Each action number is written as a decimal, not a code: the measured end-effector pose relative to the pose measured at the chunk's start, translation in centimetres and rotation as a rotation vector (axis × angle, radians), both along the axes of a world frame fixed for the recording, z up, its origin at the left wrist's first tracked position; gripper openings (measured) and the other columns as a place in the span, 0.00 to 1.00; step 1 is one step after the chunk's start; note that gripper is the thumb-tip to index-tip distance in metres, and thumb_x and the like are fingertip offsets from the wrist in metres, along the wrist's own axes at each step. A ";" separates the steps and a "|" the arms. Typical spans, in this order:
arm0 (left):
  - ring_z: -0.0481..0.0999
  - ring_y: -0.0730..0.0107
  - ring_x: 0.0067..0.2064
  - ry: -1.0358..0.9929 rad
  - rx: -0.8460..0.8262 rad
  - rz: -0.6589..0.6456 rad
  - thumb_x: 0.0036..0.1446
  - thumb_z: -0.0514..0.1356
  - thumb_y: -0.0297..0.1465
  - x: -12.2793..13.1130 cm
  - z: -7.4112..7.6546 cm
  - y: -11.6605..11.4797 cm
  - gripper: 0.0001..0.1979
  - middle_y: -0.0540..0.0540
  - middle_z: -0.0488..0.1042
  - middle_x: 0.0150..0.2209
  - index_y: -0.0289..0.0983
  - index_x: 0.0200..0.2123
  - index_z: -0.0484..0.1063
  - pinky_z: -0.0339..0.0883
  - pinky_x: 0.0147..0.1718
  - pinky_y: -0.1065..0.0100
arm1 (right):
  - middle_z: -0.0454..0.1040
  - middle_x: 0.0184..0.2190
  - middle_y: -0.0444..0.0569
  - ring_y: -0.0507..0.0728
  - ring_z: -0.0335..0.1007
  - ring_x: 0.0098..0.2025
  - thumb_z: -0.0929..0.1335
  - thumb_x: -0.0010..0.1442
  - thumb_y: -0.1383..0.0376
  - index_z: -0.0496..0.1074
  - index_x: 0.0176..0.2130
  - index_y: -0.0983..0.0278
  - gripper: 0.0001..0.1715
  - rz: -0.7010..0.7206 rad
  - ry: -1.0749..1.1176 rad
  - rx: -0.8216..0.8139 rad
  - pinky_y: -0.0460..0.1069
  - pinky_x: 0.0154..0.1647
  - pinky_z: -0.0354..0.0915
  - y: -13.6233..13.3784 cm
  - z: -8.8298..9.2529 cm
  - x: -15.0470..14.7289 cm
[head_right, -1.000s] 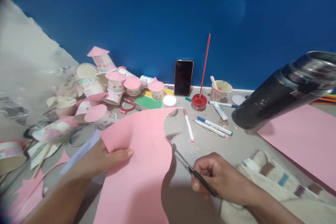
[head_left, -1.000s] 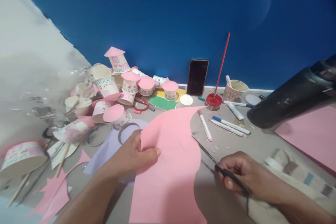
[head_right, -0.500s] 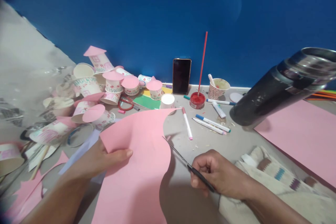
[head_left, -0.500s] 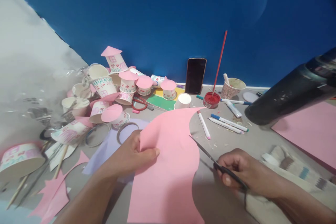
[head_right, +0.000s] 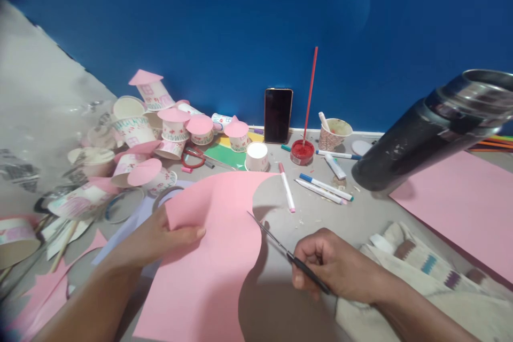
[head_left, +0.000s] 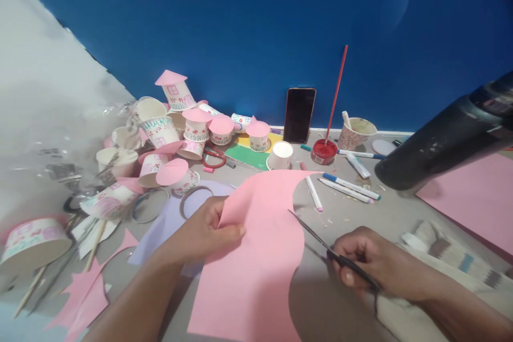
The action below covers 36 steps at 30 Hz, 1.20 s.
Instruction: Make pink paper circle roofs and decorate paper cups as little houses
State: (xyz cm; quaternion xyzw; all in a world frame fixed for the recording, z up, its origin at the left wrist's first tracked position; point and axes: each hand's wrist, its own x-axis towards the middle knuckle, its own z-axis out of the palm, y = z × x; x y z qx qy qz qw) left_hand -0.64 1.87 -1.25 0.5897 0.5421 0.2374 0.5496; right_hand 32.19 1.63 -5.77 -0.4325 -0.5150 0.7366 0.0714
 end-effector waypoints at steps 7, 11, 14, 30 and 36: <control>0.77 0.61 0.33 -0.111 -0.001 0.041 0.56 0.64 0.37 -0.6 -0.7 0.1 0.12 0.45 0.78 0.30 0.35 0.37 0.80 0.73 0.31 0.67 | 0.67 0.17 0.41 0.48 0.58 0.20 0.77 0.45 0.38 0.73 0.26 0.67 0.35 0.018 0.005 0.012 0.45 0.23 0.50 0.2 -0.2 0.2; 0.77 0.61 0.32 -0.158 0.003 0.071 0.53 0.66 0.36 -0.7 -0.7 0.4 0.14 0.46 0.79 0.30 0.35 0.42 0.81 0.73 0.31 0.67 | 0.69 0.17 0.43 0.48 0.57 0.21 0.76 0.45 0.36 0.72 0.25 0.67 0.37 0.026 0.008 0.026 0.45 0.23 0.48 0.2 -0.3 0.2; 0.77 0.63 0.30 -0.185 -0.011 0.130 0.50 0.69 0.37 -0.6 -0.4 0.6 0.14 0.45 0.79 0.29 0.34 0.38 0.81 0.72 0.29 0.67 | 0.70 0.17 0.44 0.48 0.57 0.21 0.75 0.47 0.35 0.71 0.26 0.67 0.38 0.023 0.028 0.046 0.45 0.23 0.50 0.3 -0.5 0.2; 0.80 0.63 0.29 -0.318 -0.096 0.197 0.47 0.72 0.36 -0.3 -0.7 0.9 0.12 0.46 0.82 0.28 0.35 0.34 0.82 0.74 0.27 0.69 | 0.73 0.20 0.47 0.47 0.57 0.21 0.74 0.46 0.32 0.72 0.28 0.68 0.42 0.047 0.060 0.039 0.44 0.22 0.49 0.1 -1.2 0.7; 0.79 0.63 0.29 -0.292 -0.101 0.220 0.45 0.72 0.35 -0.1 -0.7 0.9 0.12 0.46 0.81 0.28 0.34 0.33 0.81 0.73 0.27 0.68 | 0.72 0.19 0.46 0.47 0.56 0.20 0.74 0.48 0.33 0.72 0.28 0.68 0.40 0.057 0.081 0.049 0.44 0.22 0.47 0.1 -1.4 0.9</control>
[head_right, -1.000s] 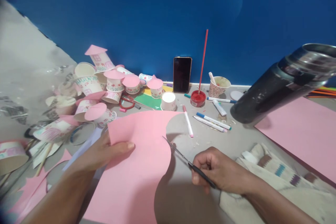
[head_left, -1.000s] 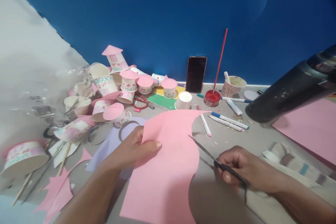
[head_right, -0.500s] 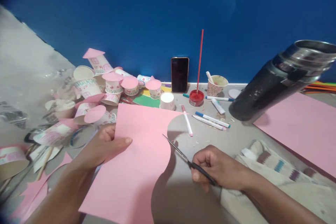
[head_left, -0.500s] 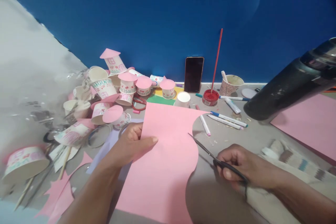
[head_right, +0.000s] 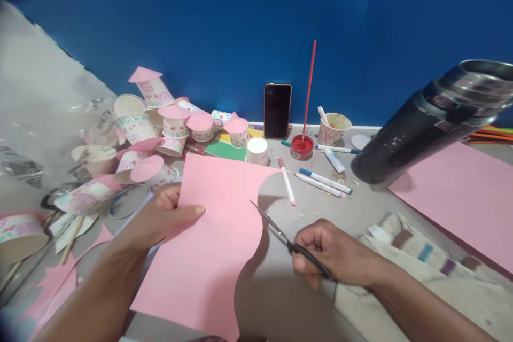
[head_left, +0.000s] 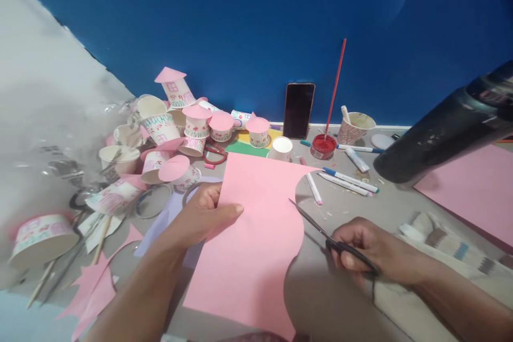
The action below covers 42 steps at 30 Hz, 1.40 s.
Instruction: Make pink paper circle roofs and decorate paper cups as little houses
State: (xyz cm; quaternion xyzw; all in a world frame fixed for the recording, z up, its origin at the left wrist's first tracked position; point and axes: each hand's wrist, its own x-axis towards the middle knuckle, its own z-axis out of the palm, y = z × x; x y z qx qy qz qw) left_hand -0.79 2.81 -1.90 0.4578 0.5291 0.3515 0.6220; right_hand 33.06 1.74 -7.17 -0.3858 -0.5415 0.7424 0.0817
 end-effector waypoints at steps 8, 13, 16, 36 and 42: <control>0.79 0.61 0.29 0.022 0.001 -0.021 0.47 0.71 0.36 -0.1 -0.3 0.0 0.13 0.45 0.80 0.28 0.34 0.33 0.80 0.72 0.26 0.67 | 0.70 0.18 0.44 0.48 0.57 0.21 0.75 0.48 0.34 0.72 0.28 0.68 0.39 -0.011 0.016 -0.014 0.45 0.22 0.48 0.1 0.1 -0.2; 0.79 0.60 0.30 0.024 0.021 -0.049 0.49 0.70 0.37 -0.2 -0.5 -0.1 0.15 0.44 0.81 0.29 0.33 0.37 0.80 0.73 0.28 0.66 | 0.70 0.18 0.44 0.48 0.57 0.21 0.74 0.48 0.34 0.72 0.28 0.68 0.39 -0.010 0.009 -0.008 0.45 0.22 0.48 0.1 0.4 -0.2; 0.80 0.59 0.31 0.019 0.022 -0.045 0.49 0.70 0.37 -0.2 -0.6 -0.1 0.16 0.43 0.82 0.30 0.33 0.39 0.81 0.74 0.28 0.66 | 0.69 0.17 0.44 0.48 0.56 0.21 0.74 0.50 0.35 0.72 0.28 0.68 0.38 -0.013 0.020 -0.017 0.45 0.23 0.48 0.0 0.4 -0.2; 0.78 0.63 0.29 -0.003 0.029 -0.025 0.47 0.71 0.36 -0.1 0.0 -0.3 0.12 0.46 0.79 0.28 0.35 0.32 0.77 0.72 0.28 0.67 | 0.68 0.17 0.43 0.47 0.55 0.20 0.74 0.47 0.32 0.70 0.26 0.66 0.40 0.029 -0.051 -0.012 0.45 0.22 0.47 0.0 0.7 -0.3; 0.74 0.66 0.27 0.079 0.014 -0.066 0.49 0.69 0.34 -0.1 0.2 -0.5 0.10 0.49 0.75 0.25 0.35 0.29 0.74 0.69 0.26 0.69 | 0.69 0.17 0.45 0.48 0.55 0.20 0.73 0.44 0.30 0.70 0.26 0.66 0.42 0.044 -0.065 -0.012 0.46 0.22 0.47 0.1 0.9 -0.5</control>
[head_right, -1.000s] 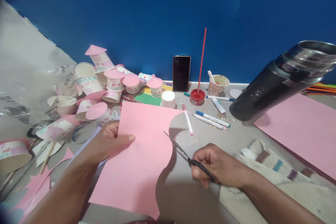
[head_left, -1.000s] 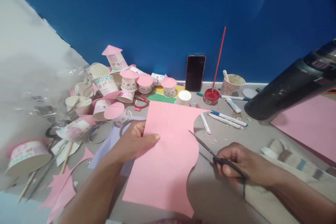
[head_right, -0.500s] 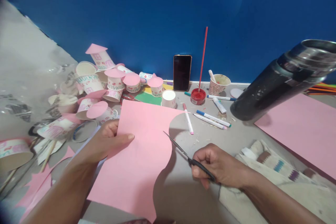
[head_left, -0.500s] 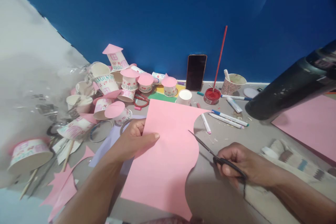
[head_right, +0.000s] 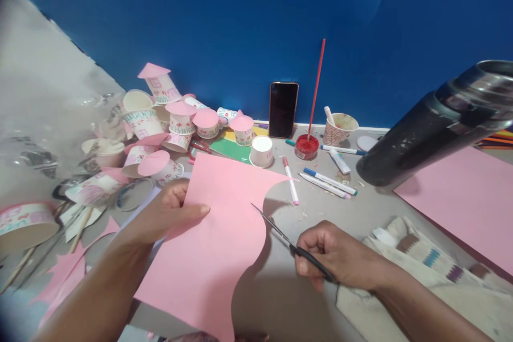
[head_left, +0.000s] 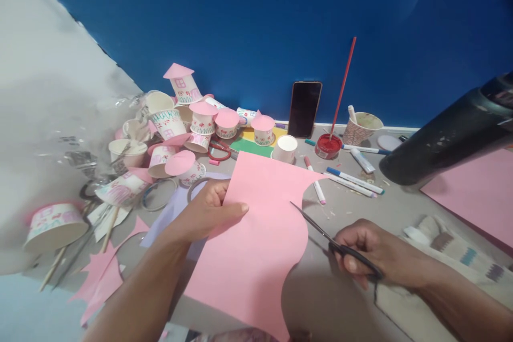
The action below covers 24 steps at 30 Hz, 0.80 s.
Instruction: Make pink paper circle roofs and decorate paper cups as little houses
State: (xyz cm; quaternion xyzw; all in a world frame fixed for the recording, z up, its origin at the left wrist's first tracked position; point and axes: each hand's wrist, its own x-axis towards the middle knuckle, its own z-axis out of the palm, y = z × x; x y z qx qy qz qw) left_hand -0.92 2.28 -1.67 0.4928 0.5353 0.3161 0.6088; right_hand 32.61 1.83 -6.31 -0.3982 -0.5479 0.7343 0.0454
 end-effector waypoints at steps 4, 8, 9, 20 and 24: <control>0.73 0.67 0.27 -0.019 -0.015 -0.018 0.49 0.69 0.35 0.1 0.0 0.1 0.10 0.49 0.74 0.25 0.36 0.29 0.73 0.68 0.26 0.69 | 0.68 0.17 0.44 0.48 0.55 0.20 0.73 0.45 0.31 0.70 0.26 0.66 0.41 -0.003 -0.014 -0.005 0.46 0.22 0.47 -0.1 0.0 0.1; 0.75 0.64 0.29 -0.055 -0.034 -0.023 0.48 0.69 0.36 0.1 0.0 0.1 0.11 0.49 0.75 0.27 0.36 0.31 0.75 0.71 0.30 0.66 | 0.68 0.17 0.43 0.48 0.55 0.20 0.73 0.48 0.32 0.69 0.25 0.65 0.39 0.020 -0.006 0.014 0.46 0.23 0.47 -0.1 0.3 0.1; 0.75 0.64 0.30 -0.059 -0.035 -0.027 0.48 0.69 0.36 0.1 0.1 0.1 0.11 0.48 0.76 0.27 0.36 0.32 0.75 0.71 0.30 0.66 | 0.68 0.17 0.43 0.48 0.55 0.21 0.73 0.48 0.32 0.68 0.25 0.65 0.39 0.024 -0.008 0.014 0.46 0.23 0.47 0.0 0.5 0.1; 0.64 0.74 0.25 0.065 -0.011 -0.075 0.48 0.68 0.34 -0.5 0.5 0.1 0.09 0.52 0.67 0.23 0.36 0.27 0.71 0.59 0.23 0.74 | 0.68 0.17 0.43 0.48 0.60 0.19 0.74 0.46 0.33 0.69 0.24 0.66 0.39 0.056 -0.017 -0.024 0.45 0.23 0.53 0.0 0.6 -0.1; 0.63 0.75 0.26 0.044 0.017 -0.145 0.49 0.67 0.33 -0.5 0.5 0.2 0.09 0.52 0.66 0.24 0.35 0.26 0.71 0.57 0.23 0.75 | 0.69 0.18 0.42 0.49 0.61 0.20 0.75 0.48 0.35 0.71 0.25 0.66 0.36 0.070 0.008 -0.050 0.45 0.23 0.57 0.0 0.8 -0.2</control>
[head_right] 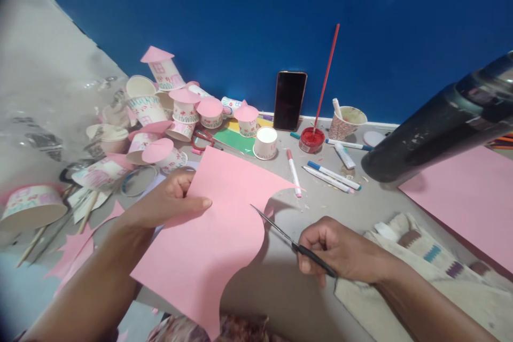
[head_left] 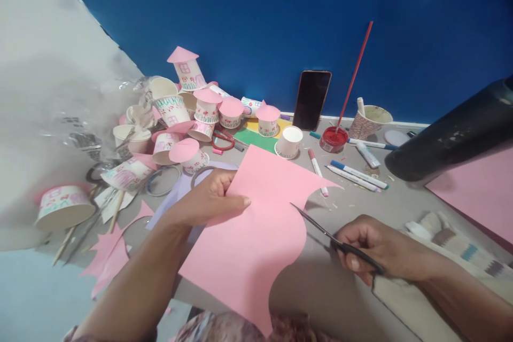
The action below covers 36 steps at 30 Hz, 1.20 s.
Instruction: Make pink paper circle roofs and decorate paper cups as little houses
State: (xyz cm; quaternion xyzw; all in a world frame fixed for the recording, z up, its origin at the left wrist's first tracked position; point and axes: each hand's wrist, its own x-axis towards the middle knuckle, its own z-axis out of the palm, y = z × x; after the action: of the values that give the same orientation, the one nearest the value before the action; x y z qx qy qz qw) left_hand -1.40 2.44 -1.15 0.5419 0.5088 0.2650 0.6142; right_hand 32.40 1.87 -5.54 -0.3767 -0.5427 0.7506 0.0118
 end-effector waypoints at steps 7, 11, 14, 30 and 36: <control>0.61 0.75 0.25 -0.003 -0.009 -0.028 0.49 0.67 0.34 0.3 0.3 0.0 0.11 0.52 0.65 0.23 0.35 0.25 0.70 0.55 0.22 0.75 | 0.69 0.18 0.42 0.48 0.61 0.20 0.75 0.48 0.36 0.71 0.24 0.65 0.36 0.001 -0.006 -0.008 0.45 0.23 0.58 0.0 0.1 0.0; 0.60 0.77 0.25 -0.027 0.004 -0.071 0.49 0.67 0.34 0.1 0.0 0.2 0.12 0.53 0.64 0.23 0.35 0.25 0.68 0.53 0.22 0.75 | 0.70 0.18 0.42 0.48 0.61 0.20 0.74 0.51 0.37 0.71 0.25 0.66 0.35 0.015 0.006 0.012 0.45 0.24 0.58 -0.1 -0.1 0.3; 0.61 0.76 0.25 -0.014 0.005 -0.094 0.51 0.66 0.34 -0.1 -0.1 0.2 0.11 0.53 0.64 0.24 0.35 0.26 0.68 0.54 0.23 0.75 | 0.69 0.18 0.42 0.49 0.62 0.20 0.74 0.50 0.37 0.71 0.25 0.66 0.35 0.023 0.000 0.000 0.45 0.24 0.58 -0.1 0.0 0.3; 0.57 0.77 0.25 0.030 0.029 -0.194 0.52 0.63 0.31 0.1 -0.2 0.3 0.10 0.55 0.59 0.23 0.36 0.26 0.64 0.51 0.22 0.74 | 0.70 0.18 0.42 0.49 0.63 0.21 0.74 0.54 0.43 0.74 0.27 0.66 0.29 0.084 -0.065 0.009 0.45 0.25 0.56 -0.2 -0.2 0.4; 0.56 0.78 0.24 0.031 0.045 -0.206 0.51 0.63 0.30 0.1 0.0 0.3 0.10 0.56 0.58 0.22 0.37 0.25 0.63 0.50 0.22 0.74 | 0.70 0.18 0.42 0.49 0.64 0.22 0.74 0.55 0.43 0.74 0.27 0.66 0.28 0.094 -0.070 0.014 0.44 0.26 0.56 -0.1 -0.2 0.4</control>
State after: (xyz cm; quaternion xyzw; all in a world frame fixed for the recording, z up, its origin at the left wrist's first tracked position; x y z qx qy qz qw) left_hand -1.25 2.75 -1.18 0.6089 0.4537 0.2036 0.6180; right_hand 32.81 1.77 -5.78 -0.3768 -0.5652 0.7328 -0.0400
